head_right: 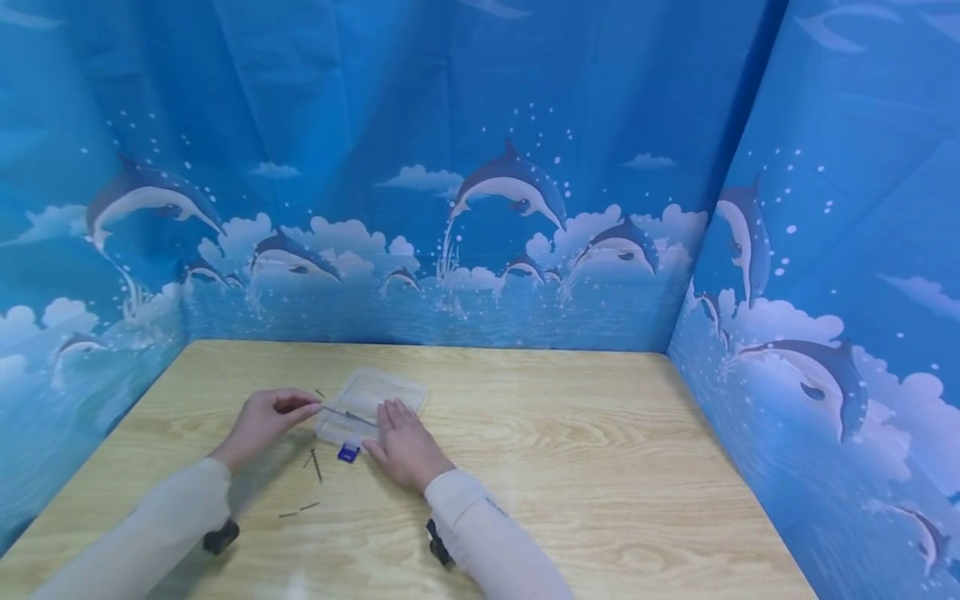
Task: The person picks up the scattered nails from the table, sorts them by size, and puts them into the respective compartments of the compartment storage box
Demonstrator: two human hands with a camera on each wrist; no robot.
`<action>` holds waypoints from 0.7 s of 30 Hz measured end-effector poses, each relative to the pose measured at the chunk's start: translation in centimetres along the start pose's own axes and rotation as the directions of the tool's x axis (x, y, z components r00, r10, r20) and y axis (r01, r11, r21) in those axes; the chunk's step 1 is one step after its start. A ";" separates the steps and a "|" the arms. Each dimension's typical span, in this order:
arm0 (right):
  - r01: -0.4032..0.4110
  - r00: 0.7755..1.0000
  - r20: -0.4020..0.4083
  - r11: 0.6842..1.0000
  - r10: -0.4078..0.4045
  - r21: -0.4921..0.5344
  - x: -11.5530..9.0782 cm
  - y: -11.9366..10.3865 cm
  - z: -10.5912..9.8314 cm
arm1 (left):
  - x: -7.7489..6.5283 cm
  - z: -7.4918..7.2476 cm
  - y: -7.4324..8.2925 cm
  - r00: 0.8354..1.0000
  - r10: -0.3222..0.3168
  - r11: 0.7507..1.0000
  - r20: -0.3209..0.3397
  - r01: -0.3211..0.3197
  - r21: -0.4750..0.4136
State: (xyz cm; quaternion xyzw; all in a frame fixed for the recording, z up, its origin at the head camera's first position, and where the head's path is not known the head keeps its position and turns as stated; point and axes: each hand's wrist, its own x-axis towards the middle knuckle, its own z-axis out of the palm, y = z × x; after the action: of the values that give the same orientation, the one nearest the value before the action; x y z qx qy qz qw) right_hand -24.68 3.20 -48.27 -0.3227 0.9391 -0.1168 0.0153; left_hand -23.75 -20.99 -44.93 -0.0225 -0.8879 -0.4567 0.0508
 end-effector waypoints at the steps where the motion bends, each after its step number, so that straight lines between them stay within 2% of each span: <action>1: -0.001 1.000 -0.001 1.000 0.001 -0.002 0.0 0.0 0.0 | 0.1 0.1 0.0 1.000 -0.009 1.000 -0.010 0.009 -0.005; 7: -0.001 1.000 -0.007 1.000 0.001 -0.007 0.1 0.1 0.0 | 0.6 0.8 0.0 0.998 -0.040 0.999 -0.046 0.040 -0.009; 17: -0.003 1.000 0.011 1.000 0.003 0.012 0.2 0.2 0.0 | 1.7 2.4 -0.1 0.997 -0.021 0.999 -0.076 0.024 0.046; 21: 0.001 1.000 0.008 1.000 -0.001 0.021 0.2 0.2 0.2 | 2.0 2.9 0.0 0.995 -0.037 0.998 -0.093 0.042 0.049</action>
State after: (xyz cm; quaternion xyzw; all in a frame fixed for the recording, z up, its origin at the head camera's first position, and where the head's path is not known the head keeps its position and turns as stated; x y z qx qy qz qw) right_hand -24.95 3.20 -48.50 -0.3234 0.9377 -0.1251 0.0226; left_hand -25.95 -18.64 -46.37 0.0174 -0.8963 -0.4353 0.0830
